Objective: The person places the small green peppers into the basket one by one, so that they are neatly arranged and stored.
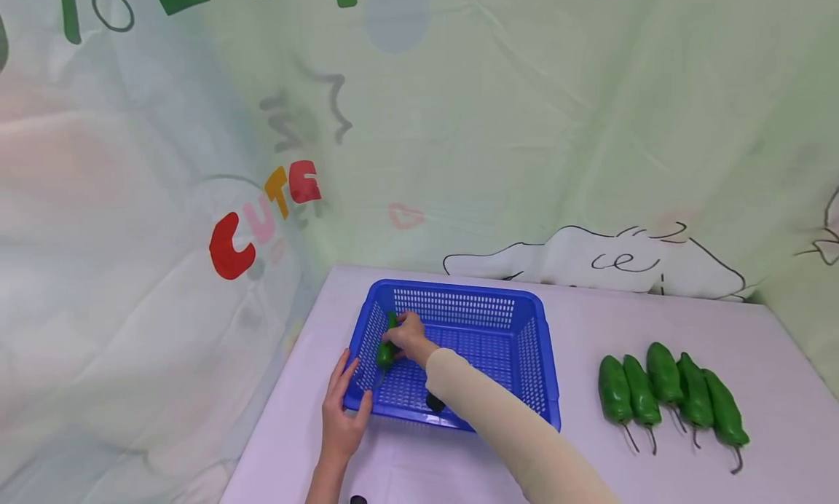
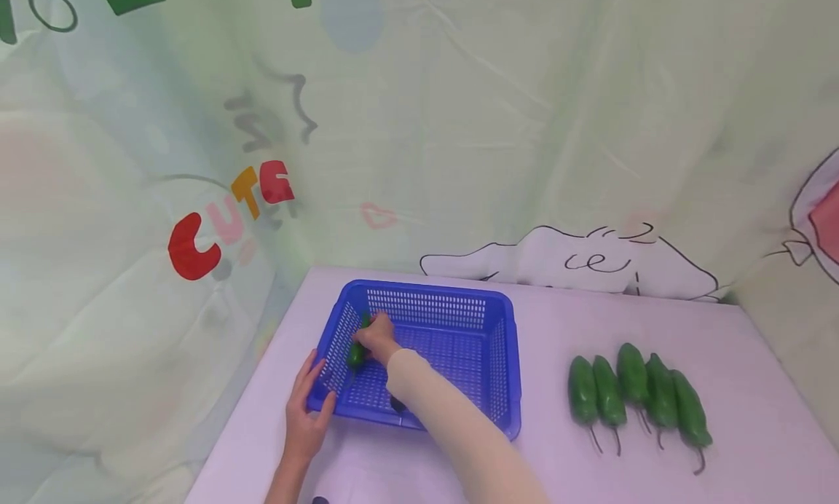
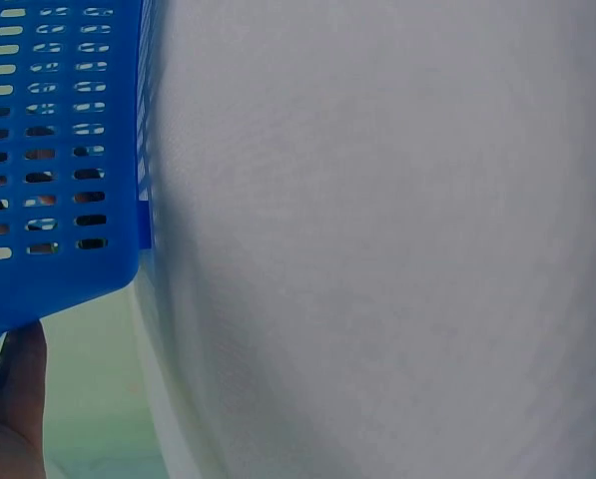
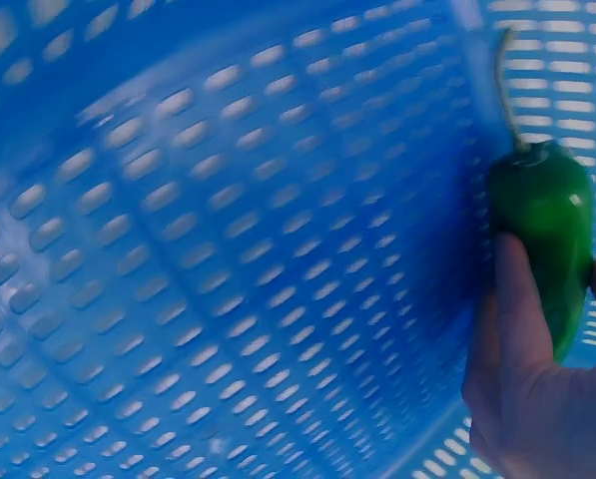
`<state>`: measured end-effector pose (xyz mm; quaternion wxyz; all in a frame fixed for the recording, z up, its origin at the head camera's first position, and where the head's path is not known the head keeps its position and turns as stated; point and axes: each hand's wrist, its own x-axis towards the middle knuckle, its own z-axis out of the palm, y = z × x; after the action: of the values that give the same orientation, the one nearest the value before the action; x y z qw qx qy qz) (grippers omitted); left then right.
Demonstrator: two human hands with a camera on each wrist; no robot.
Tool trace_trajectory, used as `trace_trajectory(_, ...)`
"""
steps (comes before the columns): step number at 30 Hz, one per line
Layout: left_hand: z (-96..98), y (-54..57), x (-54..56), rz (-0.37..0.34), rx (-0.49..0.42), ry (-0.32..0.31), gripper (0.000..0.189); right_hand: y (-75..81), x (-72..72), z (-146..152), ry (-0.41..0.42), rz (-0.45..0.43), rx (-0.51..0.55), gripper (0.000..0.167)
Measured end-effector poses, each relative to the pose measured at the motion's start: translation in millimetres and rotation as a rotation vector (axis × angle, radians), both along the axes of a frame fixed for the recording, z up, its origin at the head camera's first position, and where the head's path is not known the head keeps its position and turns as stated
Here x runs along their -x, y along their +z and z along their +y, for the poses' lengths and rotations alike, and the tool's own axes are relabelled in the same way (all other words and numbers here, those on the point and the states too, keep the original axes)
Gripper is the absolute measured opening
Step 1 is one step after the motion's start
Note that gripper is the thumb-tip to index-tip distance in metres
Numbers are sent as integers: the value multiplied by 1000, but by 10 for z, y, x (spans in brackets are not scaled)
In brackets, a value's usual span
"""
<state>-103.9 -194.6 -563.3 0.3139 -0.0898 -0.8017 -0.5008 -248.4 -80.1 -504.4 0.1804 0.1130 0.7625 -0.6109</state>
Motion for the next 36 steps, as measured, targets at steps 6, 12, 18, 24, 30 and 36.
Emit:
trace_trajectory(6, 85, 280, -95, 1, -1, -2, 52, -27, -2, 38, 30, -3, 9, 57)
trace_trajectory(12, 101, 299, -83, 33, 13, 7, 52, 20, 1, 137, 76, 11, 37, 60)
trace_trajectory(18, 94, 296, -98, 30, 14, 5, 52, 116, -9, 235, 176, 70, -69, 55)
trace_trajectory(24, 91, 286, -104, 33, 30, 19, 54, 319, -73, 443, 350, 126, -92, 53)
trace_trajectory(30, 106, 305, -122, 43, 24, 19, 53, 395, -139, 806, 426, 110, -32, 56)
trace_trajectory(36, 120, 257, -112, 42, 15, 35, 53, 477, -137, 1166, 453, 131, -24, 59)
